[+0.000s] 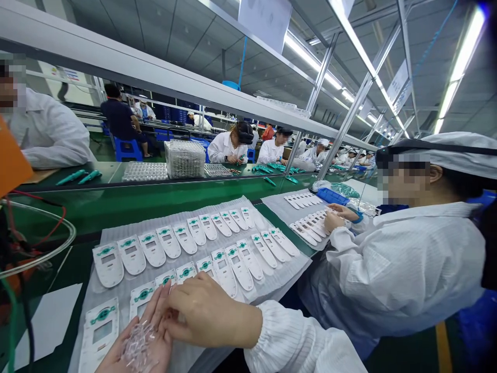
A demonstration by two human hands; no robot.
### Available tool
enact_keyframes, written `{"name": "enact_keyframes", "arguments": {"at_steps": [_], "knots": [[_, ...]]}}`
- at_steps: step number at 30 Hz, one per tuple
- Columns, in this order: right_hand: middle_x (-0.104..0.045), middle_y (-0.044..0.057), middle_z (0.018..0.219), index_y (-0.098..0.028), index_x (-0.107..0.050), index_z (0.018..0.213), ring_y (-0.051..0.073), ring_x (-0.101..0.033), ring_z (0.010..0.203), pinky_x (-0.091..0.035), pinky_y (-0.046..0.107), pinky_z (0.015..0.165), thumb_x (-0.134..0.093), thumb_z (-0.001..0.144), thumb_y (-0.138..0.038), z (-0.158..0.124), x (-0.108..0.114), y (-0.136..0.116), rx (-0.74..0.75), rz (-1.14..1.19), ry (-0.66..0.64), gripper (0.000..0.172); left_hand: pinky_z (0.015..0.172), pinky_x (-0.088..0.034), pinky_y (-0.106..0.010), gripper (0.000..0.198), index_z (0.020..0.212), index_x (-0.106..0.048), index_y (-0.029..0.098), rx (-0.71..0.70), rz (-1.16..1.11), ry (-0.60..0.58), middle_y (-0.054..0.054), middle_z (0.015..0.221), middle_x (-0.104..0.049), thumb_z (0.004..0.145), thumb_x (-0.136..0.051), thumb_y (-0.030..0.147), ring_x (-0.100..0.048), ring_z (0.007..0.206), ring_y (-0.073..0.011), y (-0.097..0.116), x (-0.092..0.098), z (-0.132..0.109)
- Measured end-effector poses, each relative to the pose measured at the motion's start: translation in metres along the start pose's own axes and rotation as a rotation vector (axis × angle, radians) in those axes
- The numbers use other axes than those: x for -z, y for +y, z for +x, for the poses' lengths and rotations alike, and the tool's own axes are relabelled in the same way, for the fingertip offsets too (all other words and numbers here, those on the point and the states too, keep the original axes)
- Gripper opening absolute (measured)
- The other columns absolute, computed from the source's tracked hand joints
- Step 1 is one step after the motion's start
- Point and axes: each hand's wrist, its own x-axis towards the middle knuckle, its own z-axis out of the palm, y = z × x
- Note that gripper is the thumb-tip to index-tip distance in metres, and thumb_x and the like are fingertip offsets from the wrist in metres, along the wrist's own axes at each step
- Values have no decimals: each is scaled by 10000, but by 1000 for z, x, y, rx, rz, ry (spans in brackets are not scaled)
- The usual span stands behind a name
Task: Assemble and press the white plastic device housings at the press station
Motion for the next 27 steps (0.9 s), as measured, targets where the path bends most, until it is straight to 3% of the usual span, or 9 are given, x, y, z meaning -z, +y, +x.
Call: {"name": "enact_keyframes", "arguments": {"at_steps": [5,8,11,14,16,21,27], "knots": [[-661,-26,861,-194,-573,864,160,-569,827,-343,309,668,-611,859,-379,-3,-9,-3,-81,7,99,189,841,-581,-270,511,1461,-365,215,-38,-17,-18,-159,1351,-585,950,-376,196,-637,1133,-208,-2,-6,-6],[-678,-21,831,-192,-603,813,166,-581,805,-369,307,667,-631,847,-330,-4,-11,-6,-39,21,151,144,843,-577,-266,502,1458,-363,134,-33,-17,-13,-205,1321,-596,960,-339,194,-617,1158,-221,-5,-16,-11],[-693,-11,788,-180,-631,840,126,-615,754,-439,269,709,-610,863,-260,-8,-3,5,-50,187,217,85,878,-576,-349,495,1435,-382,69,-66,-8,-20,-234,1287,-612,954,-331,174,-600,1179,-254,-5,-19,-13],[-710,4,861,-175,-657,922,89,-625,756,-487,217,747,-587,893,-218,-16,15,41,-205,302,245,87,923,-554,-422,474,1396,-431,43,-115,-36,-35,-242,1263,-626,942,-337,144,-577,1208,-275,-4,-20,-14],[-712,16,919,-183,-674,956,104,-630,825,-498,220,746,-601,892,-206,-24,27,76,-337,250,210,100,932,-550,-428,466,1380,-451,42,-115,-61,-30,-243,1248,-636,938,-331,130,-575,1212,-275,-3,-21,-15],[-715,61,919,-180,-717,947,177,-636,927,-500,310,829,-611,856,-107,-40,34,151,-465,121,108,158,905,-569,-413,472,1388,-447,59,-121,-77,28,-231,1237,-648,940,-317,136,-599,1184,-270,-6,-27,-16],[-709,60,864,-154,-727,837,166,-627,894,-491,302,822,-640,836,-107,-47,19,175,-476,46,-52,99,928,-560,-413,476,1392,-442,68,-110,-89,39,-222,1267,-632,932,-334,128,-585,1205,-268,-3,-25,-17]]}}
